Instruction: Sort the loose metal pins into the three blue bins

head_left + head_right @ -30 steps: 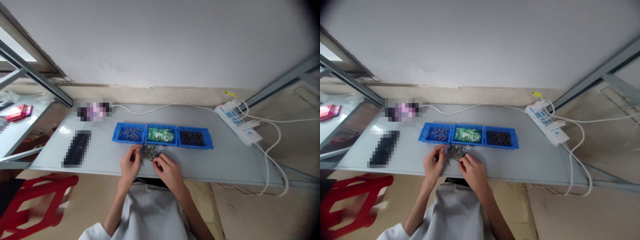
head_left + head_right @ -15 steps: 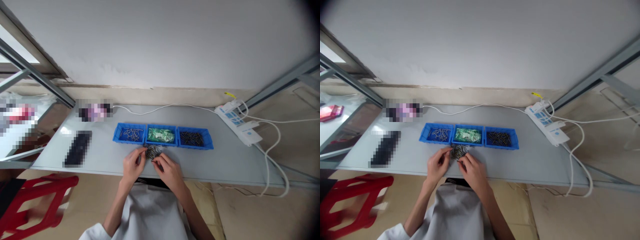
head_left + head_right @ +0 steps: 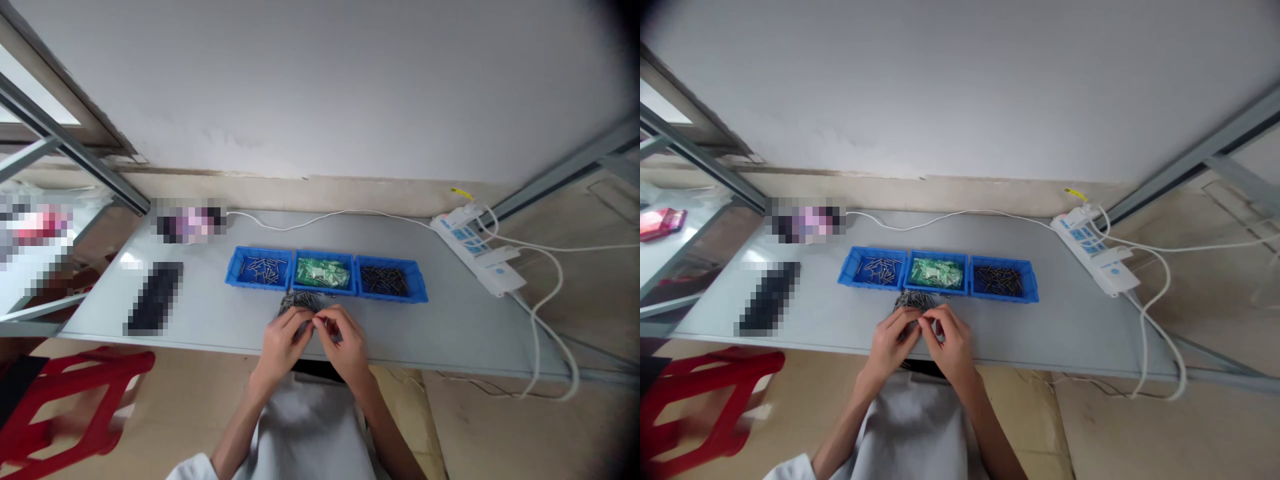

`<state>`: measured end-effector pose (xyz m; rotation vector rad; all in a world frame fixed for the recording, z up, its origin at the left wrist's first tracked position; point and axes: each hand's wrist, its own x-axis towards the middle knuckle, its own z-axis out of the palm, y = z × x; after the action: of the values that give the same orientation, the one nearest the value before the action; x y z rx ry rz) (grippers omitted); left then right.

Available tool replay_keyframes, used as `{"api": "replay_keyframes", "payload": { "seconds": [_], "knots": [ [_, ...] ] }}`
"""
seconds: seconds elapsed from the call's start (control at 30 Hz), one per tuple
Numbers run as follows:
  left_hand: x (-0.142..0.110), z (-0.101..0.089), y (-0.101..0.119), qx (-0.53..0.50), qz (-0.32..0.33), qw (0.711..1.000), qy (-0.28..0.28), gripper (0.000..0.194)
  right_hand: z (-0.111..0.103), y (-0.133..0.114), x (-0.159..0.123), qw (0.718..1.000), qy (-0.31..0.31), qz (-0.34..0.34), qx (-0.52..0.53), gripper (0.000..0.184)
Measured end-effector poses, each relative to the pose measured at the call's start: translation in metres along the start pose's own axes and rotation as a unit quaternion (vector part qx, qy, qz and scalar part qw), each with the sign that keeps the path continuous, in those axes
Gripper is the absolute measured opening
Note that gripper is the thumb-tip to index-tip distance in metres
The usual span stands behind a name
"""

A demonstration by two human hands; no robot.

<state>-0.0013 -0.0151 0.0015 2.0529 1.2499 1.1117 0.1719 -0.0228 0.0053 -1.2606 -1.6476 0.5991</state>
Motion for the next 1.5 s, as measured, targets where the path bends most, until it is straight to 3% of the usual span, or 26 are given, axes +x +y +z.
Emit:
{"api": "replay_keyframes", "payload": {
  "seconds": [0.17,0.33,0.87,1.03,1.27,1.37,1.5],
  "knots": [
    [-0.004,0.002,-0.004,-0.017,-0.046,0.998,0.034,0.016,0.003,0.002,0.001,0.998,-0.009,0.045,0.042,0.023],
    [-0.005,0.003,-0.008,-0.031,-0.093,0.993,0.059,0.014,0.001,0.000,0.005,0.998,-0.032,0.032,0.034,0.024],
    [0.002,-0.004,-0.004,-0.079,-0.124,0.988,0.046,0.010,0.008,0.002,-0.003,0.999,-0.024,0.017,0.017,0.008],
    [0.003,-0.006,-0.005,-0.094,-0.145,0.984,0.044,0.012,0.009,0.003,-0.003,1.000,0.002,-0.001,0.022,0.011],
    [0.003,-0.005,-0.005,-0.100,-0.119,0.987,0.033,0.015,0.008,0.000,-0.003,0.998,0.011,-0.012,0.059,0.009],
    [0.001,-0.004,-0.003,-0.095,-0.111,0.989,0.037,0.018,0.002,-0.001,0.000,0.996,0.066,-0.008,0.060,0.010],
    [-0.002,-0.003,-0.002,-0.081,-0.126,0.986,0.080,0.021,-0.027,0.008,0.018,0.967,0.247,0.046,-0.025,0.019]
  ]
}}
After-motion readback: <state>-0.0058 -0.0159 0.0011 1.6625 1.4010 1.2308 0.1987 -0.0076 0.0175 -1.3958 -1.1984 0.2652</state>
